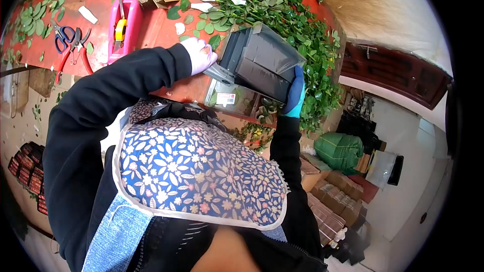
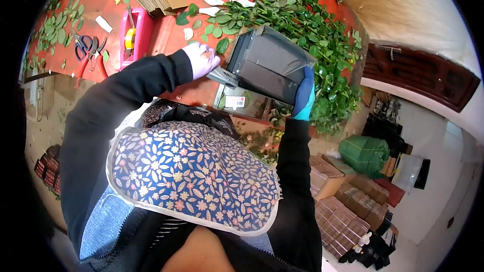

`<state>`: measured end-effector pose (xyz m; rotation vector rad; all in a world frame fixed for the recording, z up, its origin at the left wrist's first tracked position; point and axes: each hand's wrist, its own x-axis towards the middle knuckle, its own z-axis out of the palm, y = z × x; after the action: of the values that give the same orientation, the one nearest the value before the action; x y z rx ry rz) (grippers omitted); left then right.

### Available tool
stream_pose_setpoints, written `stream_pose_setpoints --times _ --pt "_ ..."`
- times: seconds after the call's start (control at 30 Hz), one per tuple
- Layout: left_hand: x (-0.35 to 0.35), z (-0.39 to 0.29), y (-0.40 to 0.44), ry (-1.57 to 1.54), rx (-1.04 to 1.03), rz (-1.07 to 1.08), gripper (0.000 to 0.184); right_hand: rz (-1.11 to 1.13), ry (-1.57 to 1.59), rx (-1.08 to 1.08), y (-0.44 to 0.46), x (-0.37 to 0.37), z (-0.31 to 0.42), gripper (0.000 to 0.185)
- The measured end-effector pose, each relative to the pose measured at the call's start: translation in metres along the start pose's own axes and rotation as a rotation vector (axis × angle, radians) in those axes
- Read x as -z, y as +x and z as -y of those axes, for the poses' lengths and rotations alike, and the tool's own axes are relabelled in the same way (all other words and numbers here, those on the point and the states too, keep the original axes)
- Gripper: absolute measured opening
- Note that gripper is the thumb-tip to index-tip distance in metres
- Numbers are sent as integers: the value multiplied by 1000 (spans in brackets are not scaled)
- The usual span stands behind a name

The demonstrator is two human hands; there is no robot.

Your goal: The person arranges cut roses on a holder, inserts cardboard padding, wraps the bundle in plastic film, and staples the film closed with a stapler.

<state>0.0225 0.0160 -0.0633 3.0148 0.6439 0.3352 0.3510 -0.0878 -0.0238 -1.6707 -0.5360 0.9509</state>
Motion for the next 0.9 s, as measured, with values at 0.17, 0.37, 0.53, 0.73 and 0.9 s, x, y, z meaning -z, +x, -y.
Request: stream_pose_setpoints --times 0.17,0.37,0.53,0.73,0.9 --pt "-3 17 -12 40 -151 -259 15 78 153 -89 2 -2 0 46" --pt "11 93 -29 -838 169 484 48 106 -3 77 -3 12 -25 48" --pt "-28 133 -19 -1585 488 896 51 174 -379 504 -56 13 -30 50" --pt "-13 134 -9 -1640 567 1080 55 135 -485 451 -104 -8 -5 49" --pt "-2 135 -12 -1701 618 1255 57 125 -488 450 -142 -12 6 50"
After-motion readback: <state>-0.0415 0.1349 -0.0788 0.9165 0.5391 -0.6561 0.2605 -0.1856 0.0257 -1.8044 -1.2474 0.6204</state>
